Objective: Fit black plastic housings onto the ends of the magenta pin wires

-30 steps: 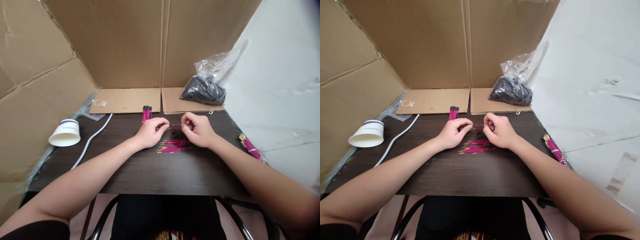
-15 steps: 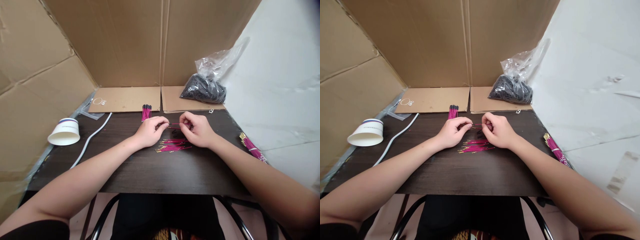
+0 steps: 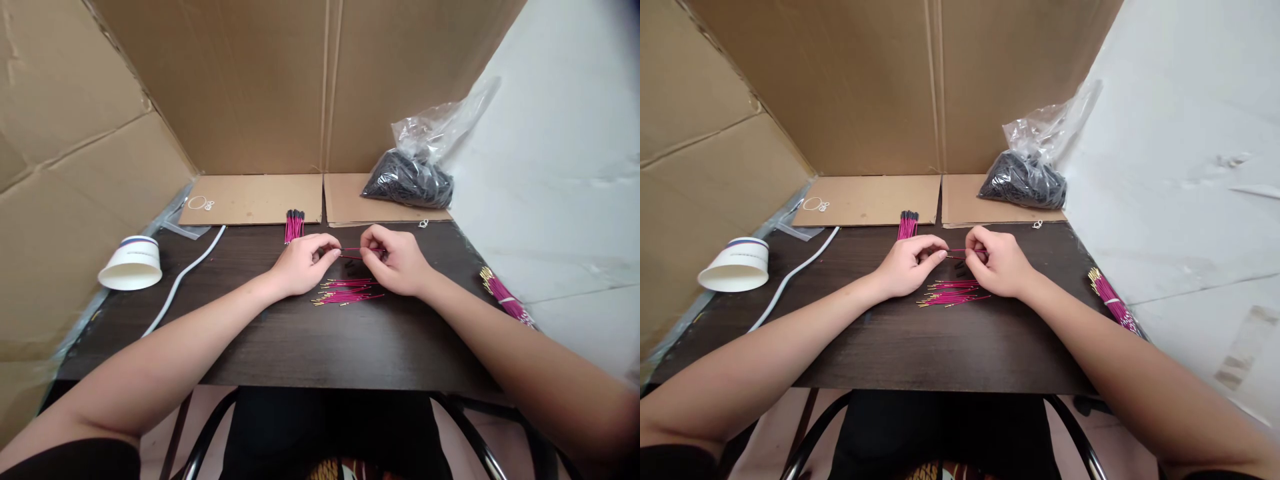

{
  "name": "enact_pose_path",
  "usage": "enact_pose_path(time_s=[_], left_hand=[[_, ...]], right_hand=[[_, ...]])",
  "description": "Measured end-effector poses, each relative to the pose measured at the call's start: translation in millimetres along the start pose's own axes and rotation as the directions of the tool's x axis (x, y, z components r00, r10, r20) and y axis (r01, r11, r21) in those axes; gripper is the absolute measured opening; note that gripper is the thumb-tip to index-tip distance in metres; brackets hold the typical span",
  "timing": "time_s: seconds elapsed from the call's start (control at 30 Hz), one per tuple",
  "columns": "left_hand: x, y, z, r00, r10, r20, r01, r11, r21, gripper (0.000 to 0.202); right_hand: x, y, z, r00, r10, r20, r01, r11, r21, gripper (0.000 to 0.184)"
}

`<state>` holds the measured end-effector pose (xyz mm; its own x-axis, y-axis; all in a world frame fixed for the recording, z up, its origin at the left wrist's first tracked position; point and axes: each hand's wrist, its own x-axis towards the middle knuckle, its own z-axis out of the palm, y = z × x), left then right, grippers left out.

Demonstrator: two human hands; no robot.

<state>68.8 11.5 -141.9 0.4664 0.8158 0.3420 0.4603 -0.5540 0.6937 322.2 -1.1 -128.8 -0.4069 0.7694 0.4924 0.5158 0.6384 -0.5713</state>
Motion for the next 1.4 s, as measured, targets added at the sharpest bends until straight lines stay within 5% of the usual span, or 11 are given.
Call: enact_pose_path(time_s=[0.47, 0.73, 0.97, 1.4], left_hand=[[1.8, 0.4, -2.5, 0.987, -0.032, -0.159, 0.044, 0.997, 0.071, 0.010], [0.5, -0.4, -0.3, 0.995, -0.010, -0.100, 0.018, 0.997, 0.076, 0.010], [-0.1, -1.3, -0.1, 0.997, 0.007, -0.071, 0.000, 0.995, 0.099, 0.010], [-0.2, -1.1, -0.2, 0.999, 0.007, -0.054, -0.001, 0.994, 0.114, 0.010]], right_hand=[[3.2, 3.9, -1.6, 0.973, -0.045, 0.226, 0.061, 0.996, -0.066, 0.009], [1.5, -8.9, -3.4, 0.936, -0.093, 0.338, 0.101, 0.995, -0.006, 0.006], [-2.1, -29.2, -4.3, 0.852, -0.200, 0.485, 0.160, 0.979, 0.122, 0.005], [-7.4, -35.1, 4.8, 0.839, -0.155, 0.522, 0.161, 0.986, 0.035, 0.012]])
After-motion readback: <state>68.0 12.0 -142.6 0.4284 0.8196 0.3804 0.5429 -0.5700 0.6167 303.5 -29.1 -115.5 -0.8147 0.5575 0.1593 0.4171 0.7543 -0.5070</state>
